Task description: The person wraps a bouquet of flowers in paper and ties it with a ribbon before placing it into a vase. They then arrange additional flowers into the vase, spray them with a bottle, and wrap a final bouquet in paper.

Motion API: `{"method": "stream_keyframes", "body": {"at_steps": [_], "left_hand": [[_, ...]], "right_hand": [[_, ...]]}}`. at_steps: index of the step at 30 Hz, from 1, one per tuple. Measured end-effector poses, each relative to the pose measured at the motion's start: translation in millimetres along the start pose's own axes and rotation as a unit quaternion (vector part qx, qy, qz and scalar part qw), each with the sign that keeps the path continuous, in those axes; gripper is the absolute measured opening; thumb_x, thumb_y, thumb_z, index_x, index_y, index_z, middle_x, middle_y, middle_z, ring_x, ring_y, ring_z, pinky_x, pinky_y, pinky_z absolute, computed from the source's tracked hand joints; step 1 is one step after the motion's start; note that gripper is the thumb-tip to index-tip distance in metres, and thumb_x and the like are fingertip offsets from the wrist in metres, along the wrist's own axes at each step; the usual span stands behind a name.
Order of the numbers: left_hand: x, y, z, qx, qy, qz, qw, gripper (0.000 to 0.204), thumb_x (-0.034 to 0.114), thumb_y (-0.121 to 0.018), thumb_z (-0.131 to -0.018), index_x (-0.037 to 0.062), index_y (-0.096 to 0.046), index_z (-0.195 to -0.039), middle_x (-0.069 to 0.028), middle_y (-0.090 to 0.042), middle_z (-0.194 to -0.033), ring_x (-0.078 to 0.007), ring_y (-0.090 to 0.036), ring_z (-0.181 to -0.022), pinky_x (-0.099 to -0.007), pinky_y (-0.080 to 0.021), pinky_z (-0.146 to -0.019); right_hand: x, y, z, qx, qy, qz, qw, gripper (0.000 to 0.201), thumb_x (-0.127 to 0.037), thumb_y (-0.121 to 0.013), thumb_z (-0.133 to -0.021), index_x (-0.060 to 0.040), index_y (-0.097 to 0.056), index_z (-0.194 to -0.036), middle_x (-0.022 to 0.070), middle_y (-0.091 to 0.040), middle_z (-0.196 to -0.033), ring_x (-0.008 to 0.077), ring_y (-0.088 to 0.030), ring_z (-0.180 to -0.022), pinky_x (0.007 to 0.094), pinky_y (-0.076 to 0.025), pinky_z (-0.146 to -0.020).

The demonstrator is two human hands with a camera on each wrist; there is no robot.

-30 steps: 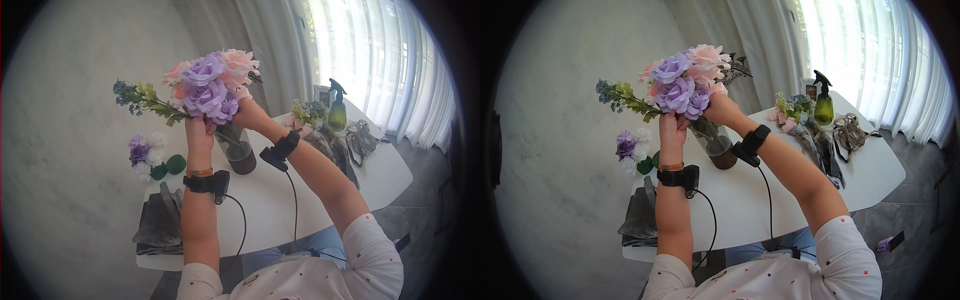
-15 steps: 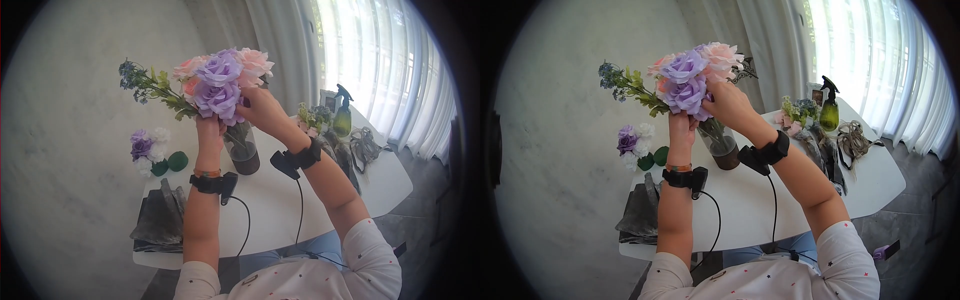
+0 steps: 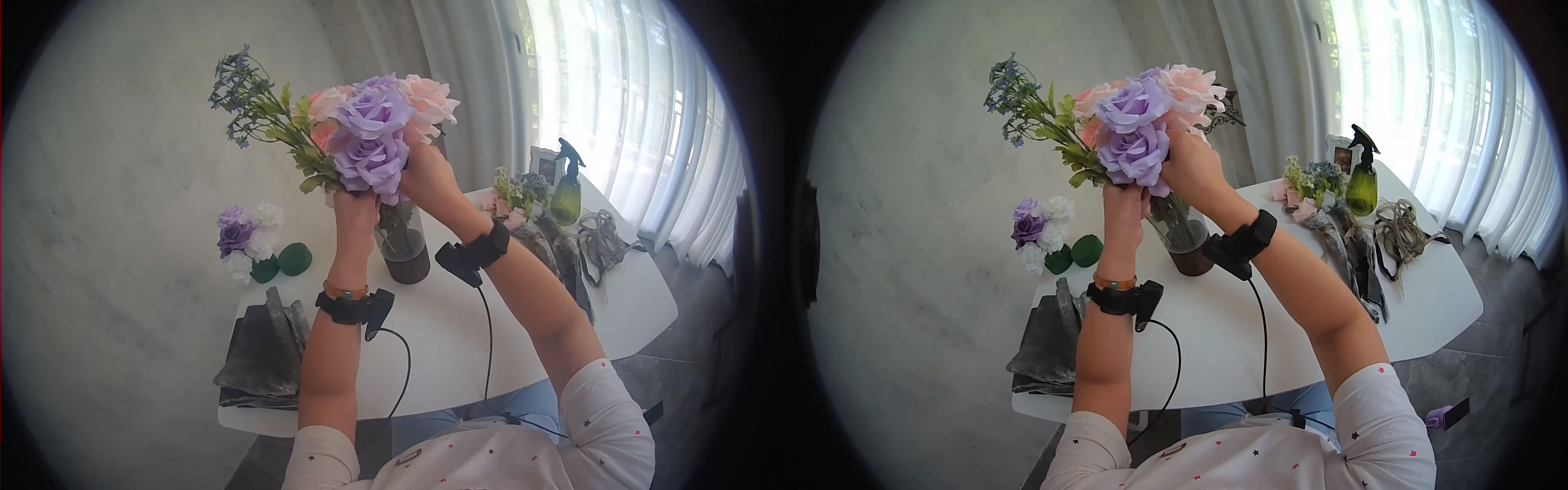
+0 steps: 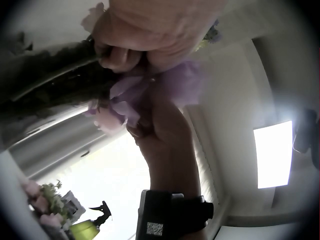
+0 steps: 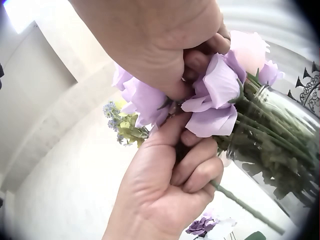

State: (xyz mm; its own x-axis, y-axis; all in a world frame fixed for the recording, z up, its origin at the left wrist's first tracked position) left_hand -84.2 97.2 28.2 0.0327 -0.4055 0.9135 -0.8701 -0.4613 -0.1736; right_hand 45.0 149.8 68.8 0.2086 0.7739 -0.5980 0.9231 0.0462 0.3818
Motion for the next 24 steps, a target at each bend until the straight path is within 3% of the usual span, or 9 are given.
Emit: {"method": "stream_keyframes", "body": {"at_steps": [1, 5, 7, 11, 13, 14, 16, 19, 24], "left_hand": [[-1, 0, 2, -0.014, 0.013, -0.026, 0.999, 0.013, 0.014, -0.059, -0.088, 0.0077, -0.051, -0.080, 0.0047, -0.043, -0.057, -0.0024, -0.030, -0.040, -0.0223, -0.019, -0.036], [-2, 4, 13, 0.015, -0.043, -0.057, 0.997, 0.011, 0.014, -0.059, -0.088, 0.0073, -0.051, -0.083, 0.0048, -0.042, -0.058, -0.0030, -0.032, -0.043, -0.0219, -0.021, -0.039], [5, 6, 21, 0.031, -0.192, -0.055, 0.979, 0.015, 0.020, -0.055, -0.091, 0.0076, -0.049, -0.085, 0.0051, -0.038, -0.059, -0.0039, -0.031, -0.047, -0.0218, -0.022, -0.041], [12, 26, 51, 0.020, -0.112, -0.028, 0.993, 0.022, 0.027, -0.047, -0.095, 0.0071, -0.046, -0.087, 0.0052, -0.034, -0.059, -0.0044, -0.029, -0.049, -0.0218, -0.022, -0.044], [19, 30, 64, 0.006, -0.130, -0.061, 0.990, 0.030, 0.033, -0.037, -0.100, 0.0067, -0.044, -0.087, 0.0050, -0.033, -0.058, -0.0046, -0.026, -0.048, -0.0221, -0.021, -0.045], [21, 32, 72, 0.010, -0.133, -0.060, 0.989, 0.030, 0.033, -0.037, -0.100, 0.0067, -0.044, -0.087, 0.0050, -0.033, -0.058, -0.0046, -0.026, -0.048, -0.0221, -0.021, -0.045], [25, 25, 85, -0.061, -0.138, -0.088, 0.985, 0.031, 0.032, -0.035, -0.102, 0.0054, -0.045, -0.090, 0.0050, -0.033, -0.059, -0.0042, -0.027, -0.049, -0.0218, -0.022, -0.046], [30, 2, 104, -0.136, -0.188, -0.169, 0.958, 0.030, 0.031, -0.036, -0.102, 0.0045, -0.048, -0.095, 0.0050, -0.034, -0.060, -0.0032, -0.028, -0.051, -0.0216, -0.024, -0.046], [25, -25, 125, -0.245, -0.093, -0.128, 0.956, 0.029, 0.030, -0.040, -0.101, 0.0029, -0.049, -0.105, 0.0045, -0.039, -0.066, -0.0028, -0.033, -0.056, -0.0213, -0.029, -0.049]], "right_hand": [[2, 1, -2, -0.003, -0.005, -0.002, 1.000, 0.052, -0.026, -0.069, -0.075, -0.0029, -0.048, -0.117, 0.0213, -0.066, -0.088, 0.0396, -0.064, -0.082, 0.0441, -0.050, -0.071], [7, 3, -6, -0.018, -0.008, 0.021, 1.000, 0.051, -0.027, -0.070, -0.075, -0.0027, -0.049, -0.114, 0.0216, -0.066, -0.091, 0.0393, -0.063, -0.086, 0.0437, -0.049, -0.074], [8, 5, -5, -0.038, 0.010, 0.013, 0.999, 0.043, -0.025, -0.068, -0.077, -0.0016, -0.052, -0.110, 0.0216, -0.066, -0.090, 0.0392, -0.063, -0.086, 0.0439, -0.048, -0.074], [7, 22, 9, -0.046, 0.053, 0.052, 0.996, 0.031, -0.019, -0.063, -0.081, -0.0003, -0.054, -0.105, 0.0217, -0.066, -0.088, 0.0400, -0.062, -0.082, 0.0449, -0.048, -0.071], [-9, 39, 25, -0.034, 0.098, 0.078, 0.992, 0.024, -0.014, -0.059, -0.086, 0.0010, -0.056, -0.105, 0.0164, -0.065, -0.079, 0.0297, -0.063, -0.070, 0.0400, -0.047, -0.064], [-18, 48, 32, -0.036, 0.103, 0.077, 0.991, 0.024, -0.014, -0.059, -0.086, 0.0010, -0.056, -0.105, 0.0164, -0.065, -0.079, 0.0297, -0.063, -0.070, 0.0400, -0.047, -0.064], [-34, 59, 48, -0.131, 0.045, -0.078, 0.987, 0.024, -0.016, -0.058, -0.090, 0.0004, -0.057, -0.108, 0.0065, -0.060, -0.072, 0.0133, -0.055, -0.061, 0.0304, -0.044, -0.055], [-54, 62, 69, -0.139, 0.093, -0.224, 0.960, 0.024, -0.018, -0.057, -0.093, 0.0013, -0.058, -0.107, -0.0005, -0.054, -0.072, 0.0042, -0.047, -0.060, 0.0227, -0.039, -0.050], [-53, 71, 81, -0.157, 0.017, -0.257, 0.953, 0.022, -0.017, -0.063, -0.090, 0.0034, -0.056, -0.092, 0.0023, -0.049, -0.068, 0.0064, -0.045, -0.057, 0.0241, -0.039, -0.051]]}}
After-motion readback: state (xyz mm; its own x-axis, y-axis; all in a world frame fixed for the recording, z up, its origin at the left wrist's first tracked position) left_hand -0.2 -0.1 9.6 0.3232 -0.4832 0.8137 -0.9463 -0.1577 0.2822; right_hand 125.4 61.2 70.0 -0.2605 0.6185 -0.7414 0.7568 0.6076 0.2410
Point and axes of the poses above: each hand's wrist, its own z-axis away from the middle knuckle, its own y-axis out of the back of the hand, x = y × z, the point moved 3 cm from there along -z, towards the middle knuckle
